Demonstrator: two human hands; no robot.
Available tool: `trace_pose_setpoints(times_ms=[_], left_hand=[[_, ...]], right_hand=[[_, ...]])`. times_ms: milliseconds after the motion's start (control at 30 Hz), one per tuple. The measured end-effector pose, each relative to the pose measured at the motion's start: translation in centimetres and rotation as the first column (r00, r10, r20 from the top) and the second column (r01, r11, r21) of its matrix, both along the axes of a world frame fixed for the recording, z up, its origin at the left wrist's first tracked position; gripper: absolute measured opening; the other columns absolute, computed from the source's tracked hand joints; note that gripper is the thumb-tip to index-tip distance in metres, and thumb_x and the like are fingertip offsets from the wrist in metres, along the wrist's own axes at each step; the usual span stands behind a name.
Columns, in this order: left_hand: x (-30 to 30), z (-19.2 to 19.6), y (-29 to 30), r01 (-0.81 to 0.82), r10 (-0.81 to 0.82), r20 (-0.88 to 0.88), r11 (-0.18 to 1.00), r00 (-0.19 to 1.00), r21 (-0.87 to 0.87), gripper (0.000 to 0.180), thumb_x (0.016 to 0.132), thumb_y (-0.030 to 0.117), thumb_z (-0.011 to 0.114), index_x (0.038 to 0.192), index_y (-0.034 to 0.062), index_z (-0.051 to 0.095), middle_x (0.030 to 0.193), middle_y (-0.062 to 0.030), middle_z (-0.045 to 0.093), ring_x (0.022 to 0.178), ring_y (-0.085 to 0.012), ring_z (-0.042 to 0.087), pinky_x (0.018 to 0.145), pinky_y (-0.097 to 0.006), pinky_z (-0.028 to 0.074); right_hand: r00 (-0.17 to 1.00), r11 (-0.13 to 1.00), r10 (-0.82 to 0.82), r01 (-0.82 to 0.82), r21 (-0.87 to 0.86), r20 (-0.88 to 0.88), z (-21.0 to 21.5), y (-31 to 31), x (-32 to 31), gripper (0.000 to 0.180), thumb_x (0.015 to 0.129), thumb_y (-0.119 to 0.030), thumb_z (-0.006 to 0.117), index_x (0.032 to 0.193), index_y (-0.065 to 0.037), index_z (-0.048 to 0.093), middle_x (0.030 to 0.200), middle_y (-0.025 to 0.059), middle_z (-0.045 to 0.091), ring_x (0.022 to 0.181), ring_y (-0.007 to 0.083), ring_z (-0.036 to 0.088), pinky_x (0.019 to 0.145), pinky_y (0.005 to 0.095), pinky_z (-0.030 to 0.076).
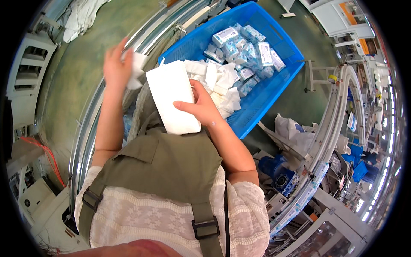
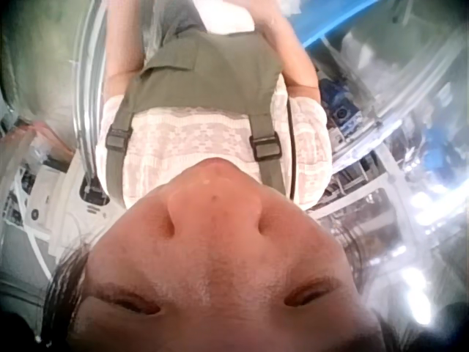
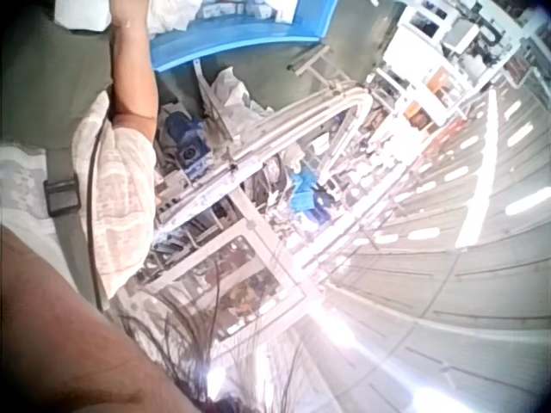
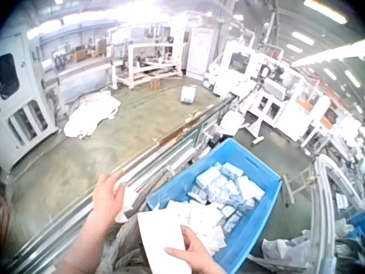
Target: The person unpacks small, individually wrapped tissue packs from a blue plastic basket. They remove the plastic wrappers and place the unwrapped white tissue stacks into a larger pile on a nearby orange surface.
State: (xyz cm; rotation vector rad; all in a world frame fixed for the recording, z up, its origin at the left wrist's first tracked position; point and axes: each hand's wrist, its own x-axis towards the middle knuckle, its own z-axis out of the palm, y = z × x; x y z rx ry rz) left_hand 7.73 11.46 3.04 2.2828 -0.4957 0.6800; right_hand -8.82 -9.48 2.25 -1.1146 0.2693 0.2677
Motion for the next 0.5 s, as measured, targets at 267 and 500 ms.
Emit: trace_pose_setpoints(times_ms=[267,500], left_hand=[[-3.8,-1.8,0.4,0.229,-0.450,-0.402,0.842,0.797,-0.488,0.025,0.091,0.012,0.062,0.113,0.0021,0.065,0.087,-0.0036,0.063,0.081,-0.0109,0.058,0.073,-0.023,0.046],[-7.0,-1.2,-0.4,0.339,-0.531,-0.189,0.736,0.826,-0.586,0.040,0.079,0.008,0.075,0.116,-0.0007,0.062,0.095,-0.0062,0.060,0.081,-0.0140,0.057,0.070,-0.025,0.047]], right_hand=[[0.984,0.993,-0.121,0.121,0.009,0.127,0.7,0.1,0.2,0.076,0.074,-0.009,0.076,0.136,0.002,0.033,0.126,0.0171,0.053,0.118,0.0240,0.052,0.098,0.0366,0.043],[0.888,0.906,-0.155,0.302,-0.296,0.432,0.2,0.1,0.5,0.081,0.071,-0.012,0.079,0.135,0.002,0.031,0.126,0.0160,0.051,0.117,0.0231,0.052,0.098,0.0369,0.043]])
